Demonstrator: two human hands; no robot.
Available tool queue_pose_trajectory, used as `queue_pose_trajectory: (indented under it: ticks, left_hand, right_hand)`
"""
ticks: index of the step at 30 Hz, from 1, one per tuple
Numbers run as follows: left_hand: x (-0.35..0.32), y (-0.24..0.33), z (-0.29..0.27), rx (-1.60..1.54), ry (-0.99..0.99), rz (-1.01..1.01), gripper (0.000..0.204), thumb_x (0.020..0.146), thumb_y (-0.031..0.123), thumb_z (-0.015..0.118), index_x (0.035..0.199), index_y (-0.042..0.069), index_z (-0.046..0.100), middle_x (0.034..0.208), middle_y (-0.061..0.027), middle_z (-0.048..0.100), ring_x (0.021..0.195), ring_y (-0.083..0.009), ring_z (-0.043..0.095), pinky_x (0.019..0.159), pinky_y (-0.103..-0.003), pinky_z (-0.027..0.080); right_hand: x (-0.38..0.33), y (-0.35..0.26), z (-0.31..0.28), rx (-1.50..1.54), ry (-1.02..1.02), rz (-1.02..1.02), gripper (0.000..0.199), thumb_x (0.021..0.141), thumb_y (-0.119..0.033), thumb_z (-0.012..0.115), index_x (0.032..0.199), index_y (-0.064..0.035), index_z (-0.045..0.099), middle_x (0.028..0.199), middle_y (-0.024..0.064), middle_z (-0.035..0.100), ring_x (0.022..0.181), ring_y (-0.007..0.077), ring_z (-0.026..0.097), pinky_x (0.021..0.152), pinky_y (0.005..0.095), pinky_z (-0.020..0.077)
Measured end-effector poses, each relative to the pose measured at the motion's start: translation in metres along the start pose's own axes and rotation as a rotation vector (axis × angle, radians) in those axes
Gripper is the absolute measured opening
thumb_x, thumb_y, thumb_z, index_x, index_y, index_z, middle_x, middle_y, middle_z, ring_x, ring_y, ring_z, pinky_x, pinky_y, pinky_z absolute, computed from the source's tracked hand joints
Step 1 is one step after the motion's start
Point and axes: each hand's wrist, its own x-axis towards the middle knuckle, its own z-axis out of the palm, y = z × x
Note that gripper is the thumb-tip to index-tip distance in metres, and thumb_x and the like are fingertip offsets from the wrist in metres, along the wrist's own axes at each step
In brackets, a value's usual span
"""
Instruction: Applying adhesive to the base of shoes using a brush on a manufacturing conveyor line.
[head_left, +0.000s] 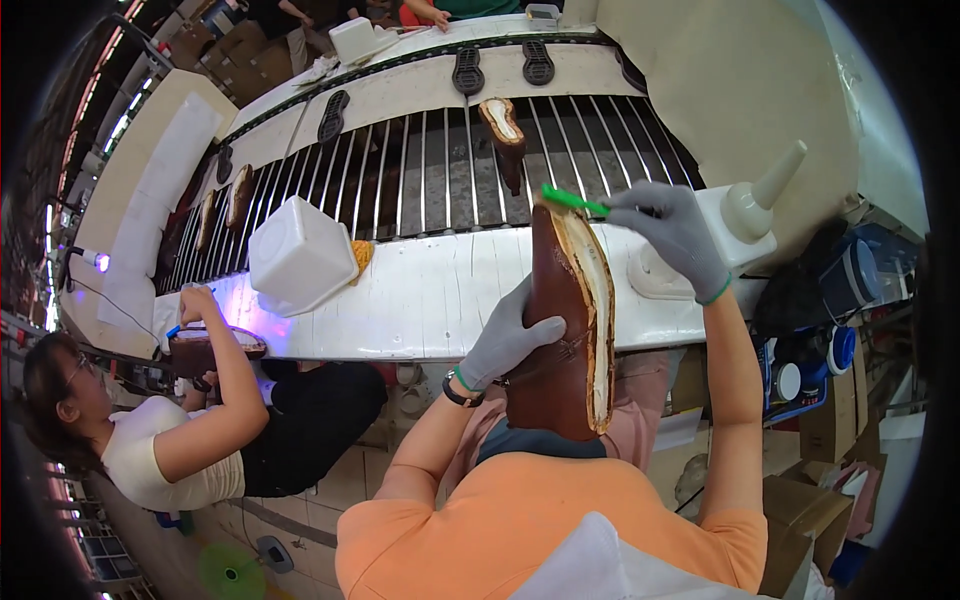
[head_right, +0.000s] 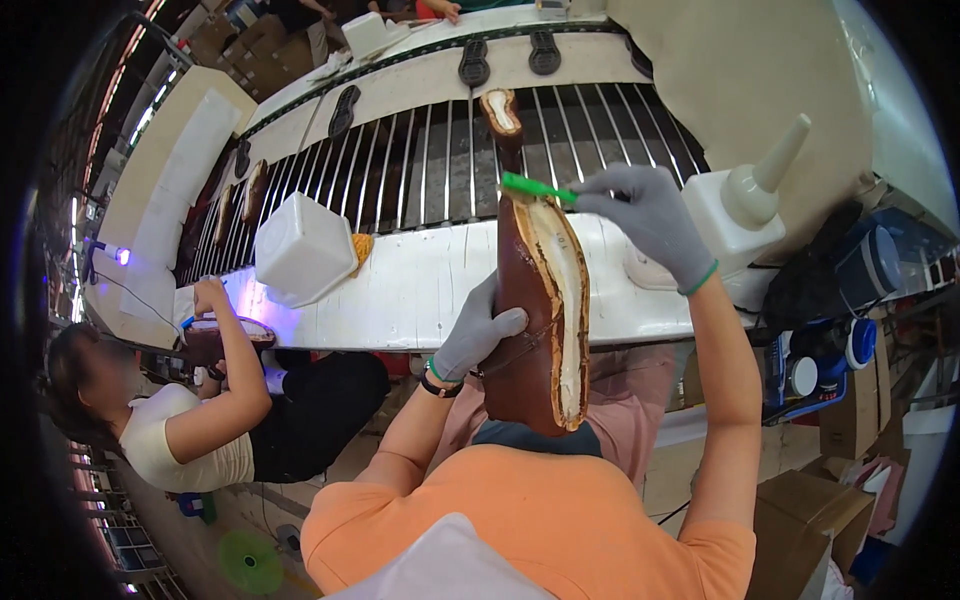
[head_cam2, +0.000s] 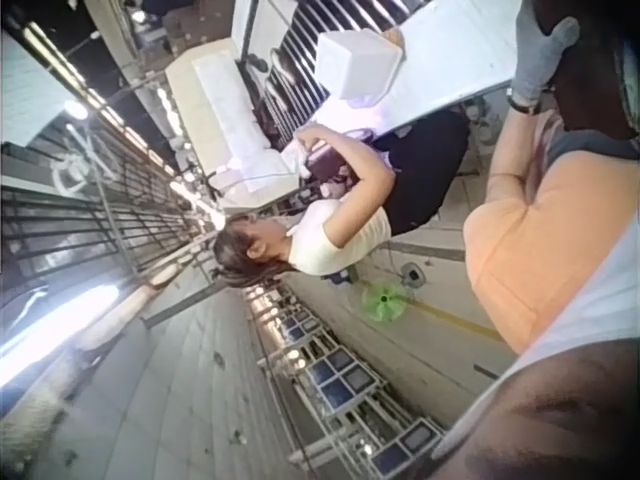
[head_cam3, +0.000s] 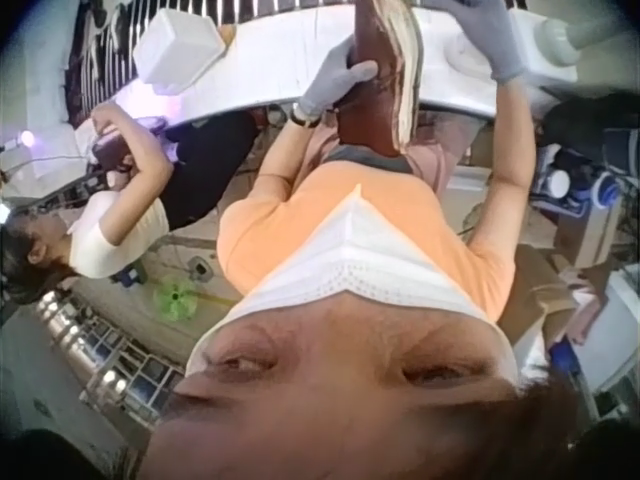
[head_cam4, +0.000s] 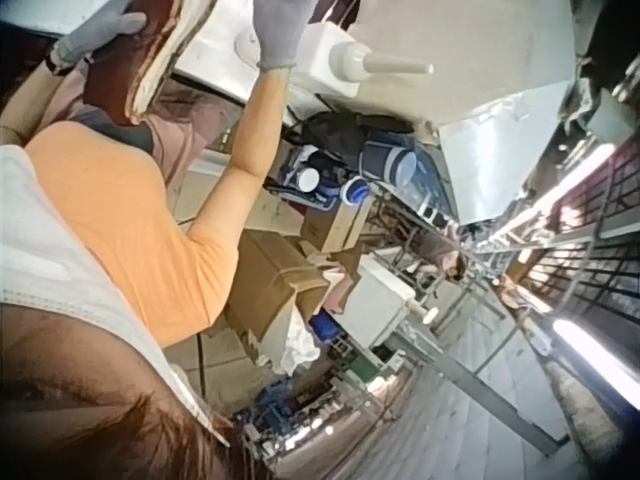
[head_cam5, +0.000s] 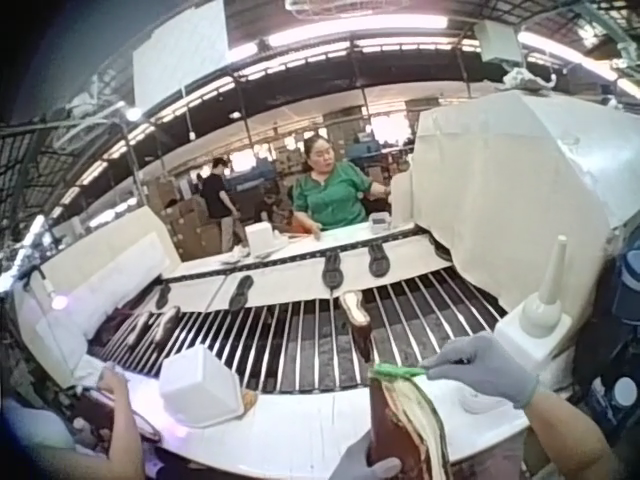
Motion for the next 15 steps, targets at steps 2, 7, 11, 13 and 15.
queue_pose_trajectory:
  ticks: [2, 7, 11, 13, 15]
  left_hand:
    - [-0.001, 0.000, 0.003, -0.037, -0.001, 0.000, 0.082, 0.081, 0.042, 0.076, 0.140, -0.004, 0.042, 0.126, -0.0129, 0.059, 0.114, -0.0186, 0.057, 0.101, -0.033, 0.043]
    - [-0.002, -0.001, 0.003, -0.066, 0.011, -0.006, 0.080, 0.081, 0.038, 0.076, 0.140, -0.004, 0.043, 0.126, -0.0126, 0.060, 0.113, -0.0184, 0.057, 0.100, -0.033, 0.044]
    - [-0.001, -0.004, 0.004, -0.050, 0.025, -0.025, 0.081, 0.081, 0.042, 0.075, 0.139, -0.005, 0.043, 0.125, -0.0133, 0.060, 0.113, -0.0193, 0.058, 0.099, -0.033, 0.045]
    - [-0.002, -0.006, 0.005, -0.048, 0.024, -0.047, 0.082, 0.080, 0.043, 0.075, 0.139, -0.005, 0.043, 0.125, -0.0133, 0.060, 0.113, -0.0196, 0.058, 0.098, -0.033, 0.045]
    - [-0.002, -0.009, 0.005, -0.068, 0.021, -0.027, 0.084, 0.080, 0.048, 0.074, 0.138, -0.005, 0.044, 0.125, -0.0133, 0.060, 0.112, -0.0200, 0.058, 0.098, -0.034, 0.045]
  right_hand:
    - [0.005, 0.000, -0.001, -0.049, 0.058, -0.024, 0.018, 0.084, -0.011, 0.074, 0.098, -0.0009, 0.076, 0.076, 0.0047, 0.068, 0.069, 0.0074, 0.055, 0.063, 0.0262, 0.0433]
    - [0.003, -0.003, -0.018, -0.020, -0.186, 0.016, 0.018, 0.082, -0.012, 0.075, 0.097, -0.0006, 0.076, 0.078, 0.0055, 0.070, 0.071, 0.0065, 0.057, 0.065, 0.0245, 0.0443]
    - [-0.002, -0.006, -0.028, -0.026, -0.299, -0.024, 0.018, 0.077, -0.007, 0.078, 0.093, 0.0002, 0.076, 0.079, 0.0068, 0.071, 0.072, 0.0100, 0.060, 0.068, 0.0264, 0.0478]
    - [-0.005, -0.006, -0.031, -0.037, -0.320, -0.049, 0.018, 0.075, -0.004, 0.078, 0.092, 0.0014, 0.076, 0.079, 0.0078, 0.072, 0.072, 0.0114, 0.061, 0.068, 0.0268, 0.0484]
    - [-0.009, -0.005, -0.032, -0.007, -0.364, -0.035, 0.018, 0.072, -0.004, 0.080, 0.089, 0.0012, 0.076, 0.080, 0.0085, 0.073, 0.071, 0.0145, 0.062, 0.069, 0.0283, 0.0493]
